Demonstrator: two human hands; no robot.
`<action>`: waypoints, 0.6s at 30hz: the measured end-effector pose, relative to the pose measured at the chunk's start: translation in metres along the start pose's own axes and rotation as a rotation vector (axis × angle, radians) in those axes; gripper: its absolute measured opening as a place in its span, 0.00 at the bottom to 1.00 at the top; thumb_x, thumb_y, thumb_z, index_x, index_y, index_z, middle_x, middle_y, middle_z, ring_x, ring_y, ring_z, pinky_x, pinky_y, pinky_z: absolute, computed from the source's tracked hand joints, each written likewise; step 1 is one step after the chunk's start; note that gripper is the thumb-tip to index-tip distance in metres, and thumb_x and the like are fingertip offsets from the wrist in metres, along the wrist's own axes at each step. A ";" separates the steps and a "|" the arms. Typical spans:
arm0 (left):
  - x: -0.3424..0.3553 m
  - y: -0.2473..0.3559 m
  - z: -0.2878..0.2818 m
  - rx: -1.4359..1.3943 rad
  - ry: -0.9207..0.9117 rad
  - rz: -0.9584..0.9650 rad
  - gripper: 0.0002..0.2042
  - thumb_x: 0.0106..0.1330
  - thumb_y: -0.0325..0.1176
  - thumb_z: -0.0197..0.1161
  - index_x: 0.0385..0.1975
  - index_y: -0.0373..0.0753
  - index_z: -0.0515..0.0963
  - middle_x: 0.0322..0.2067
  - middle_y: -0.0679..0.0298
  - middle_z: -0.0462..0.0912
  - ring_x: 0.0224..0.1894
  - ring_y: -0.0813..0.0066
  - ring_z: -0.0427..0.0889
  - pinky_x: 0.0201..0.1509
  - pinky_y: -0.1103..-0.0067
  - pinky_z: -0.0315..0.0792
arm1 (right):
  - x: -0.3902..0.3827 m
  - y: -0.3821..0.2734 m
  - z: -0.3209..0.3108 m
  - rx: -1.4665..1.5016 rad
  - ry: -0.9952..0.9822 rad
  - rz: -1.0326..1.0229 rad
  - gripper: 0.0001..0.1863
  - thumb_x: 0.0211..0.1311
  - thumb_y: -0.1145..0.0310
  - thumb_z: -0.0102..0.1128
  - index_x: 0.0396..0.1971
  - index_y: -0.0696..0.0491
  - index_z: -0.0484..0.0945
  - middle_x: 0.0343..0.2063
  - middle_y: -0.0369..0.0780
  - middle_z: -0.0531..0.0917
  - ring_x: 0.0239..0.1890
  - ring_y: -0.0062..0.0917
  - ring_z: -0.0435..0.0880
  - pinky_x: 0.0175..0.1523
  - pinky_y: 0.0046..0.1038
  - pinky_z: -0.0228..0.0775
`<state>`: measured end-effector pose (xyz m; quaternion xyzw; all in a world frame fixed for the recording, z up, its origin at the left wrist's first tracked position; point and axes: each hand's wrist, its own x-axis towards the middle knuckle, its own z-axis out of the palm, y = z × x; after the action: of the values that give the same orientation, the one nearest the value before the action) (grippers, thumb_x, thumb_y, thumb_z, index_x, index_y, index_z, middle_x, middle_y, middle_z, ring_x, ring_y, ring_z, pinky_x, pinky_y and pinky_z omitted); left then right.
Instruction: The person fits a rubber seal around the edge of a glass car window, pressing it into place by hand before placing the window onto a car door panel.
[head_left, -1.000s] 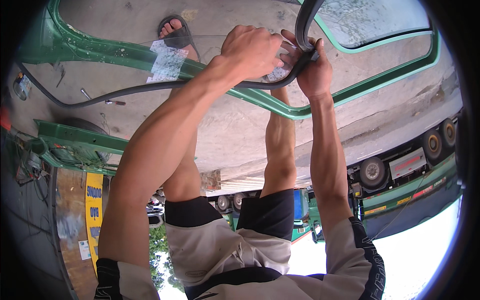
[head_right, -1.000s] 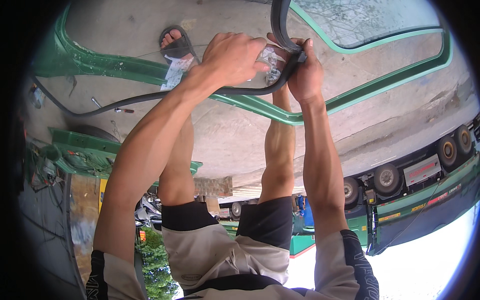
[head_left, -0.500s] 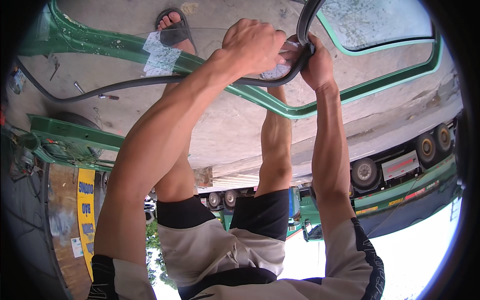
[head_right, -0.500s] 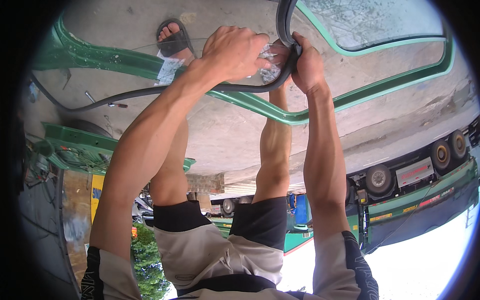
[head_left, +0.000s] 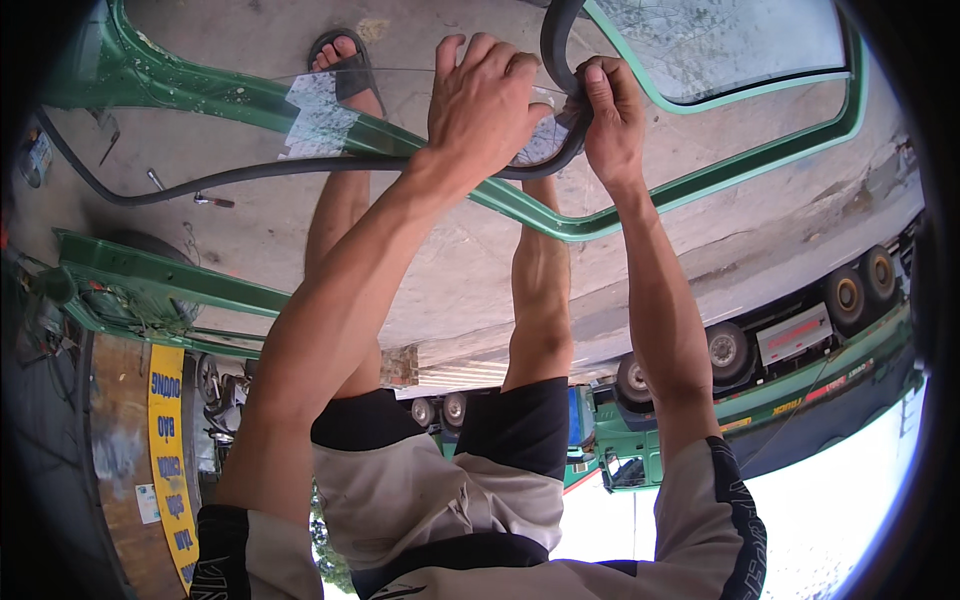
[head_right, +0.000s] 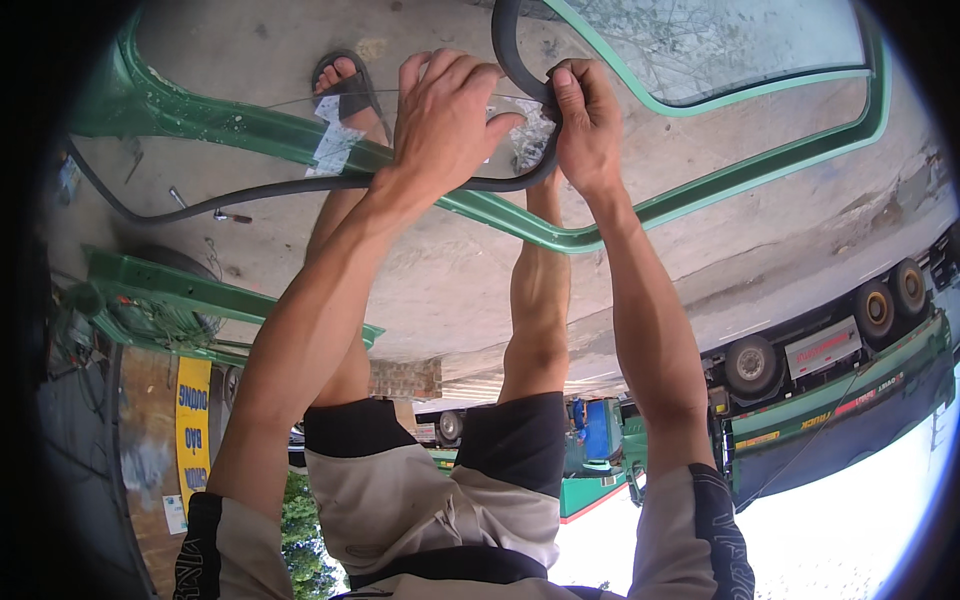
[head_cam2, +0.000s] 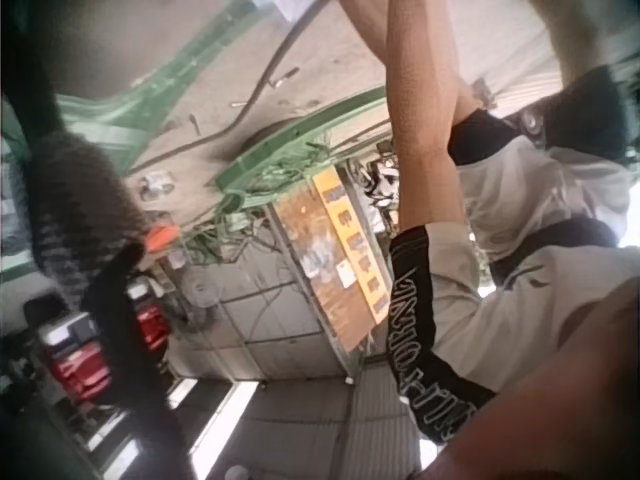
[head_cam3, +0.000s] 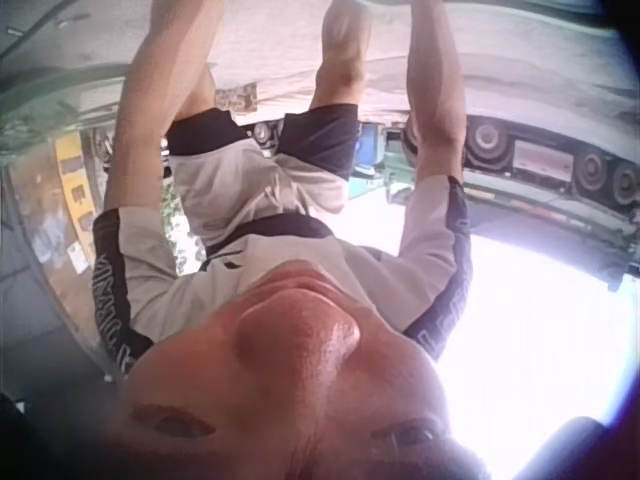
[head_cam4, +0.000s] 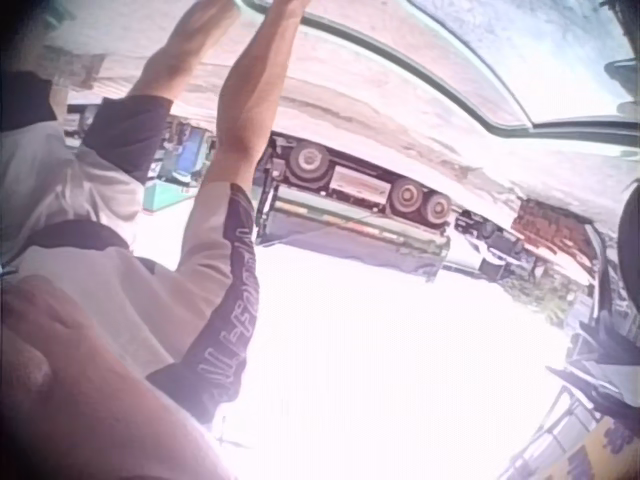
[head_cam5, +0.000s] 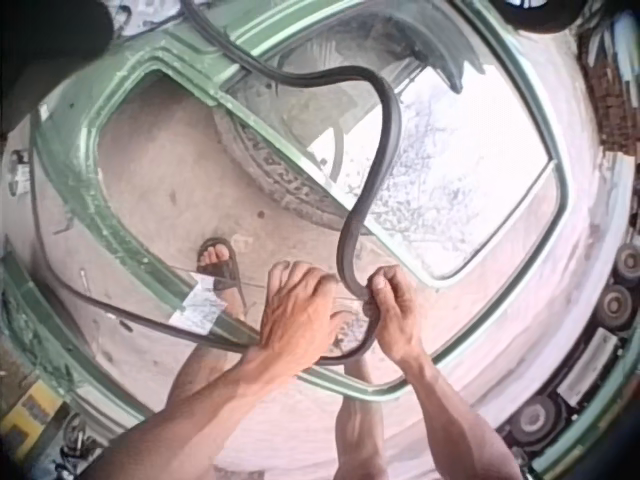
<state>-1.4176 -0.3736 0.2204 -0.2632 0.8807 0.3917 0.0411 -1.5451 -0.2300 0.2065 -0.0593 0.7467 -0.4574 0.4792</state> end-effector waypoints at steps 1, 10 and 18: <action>-0.014 0.006 -0.002 -0.023 0.196 -0.075 0.18 0.58 0.41 0.77 0.41 0.36 0.82 0.30 0.59 0.85 0.35 0.54 0.83 0.56 0.65 0.69 | 0.000 -0.007 -0.003 -0.048 -0.025 0.000 0.15 0.80 0.60 0.53 0.39 0.57 0.78 0.34 0.34 0.75 0.37 0.18 0.70 0.44 0.23 0.65; -0.123 0.044 0.023 -1.755 -0.127 -1.566 0.25 0.68 0.53 0.70 0.46 0.33 0.78 0.49 0.58 0.81 0.58 0.70 0.77 0.65 0.72 0.69 | 0.010 -0.040 -0.006 -0.970 -0.133 -0.689 0.15 0.66 0.67 0.67 0.49 0.57 0.86 0.38 0.42 0.80 0.34 0.33 0.75 0.43 0.30 0.69; -0.110 0.033 0.065 -2.364 0.493 -1.263 0.21 0.71 0.44 0.69 0.52 0.35 0.75 0.50 0.60 0.79 0.59 0.68 0.76 0.72 0.69 0.66 | 0.042 -0.052 -0.018 -0.394 -0.436 0.144 0.15 0.65 0.68 0.71 0.49 0.58 0.86 0.30 0.35 0.85 0.32 0.18 0.79 0.42 0.23 0.71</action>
<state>-1.3484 -0.2620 0.2281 -0.5580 -0.2625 0.7631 -0.1933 -1.5992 -0.2705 0.2194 -0.1949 0.7029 -0.2450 0.6387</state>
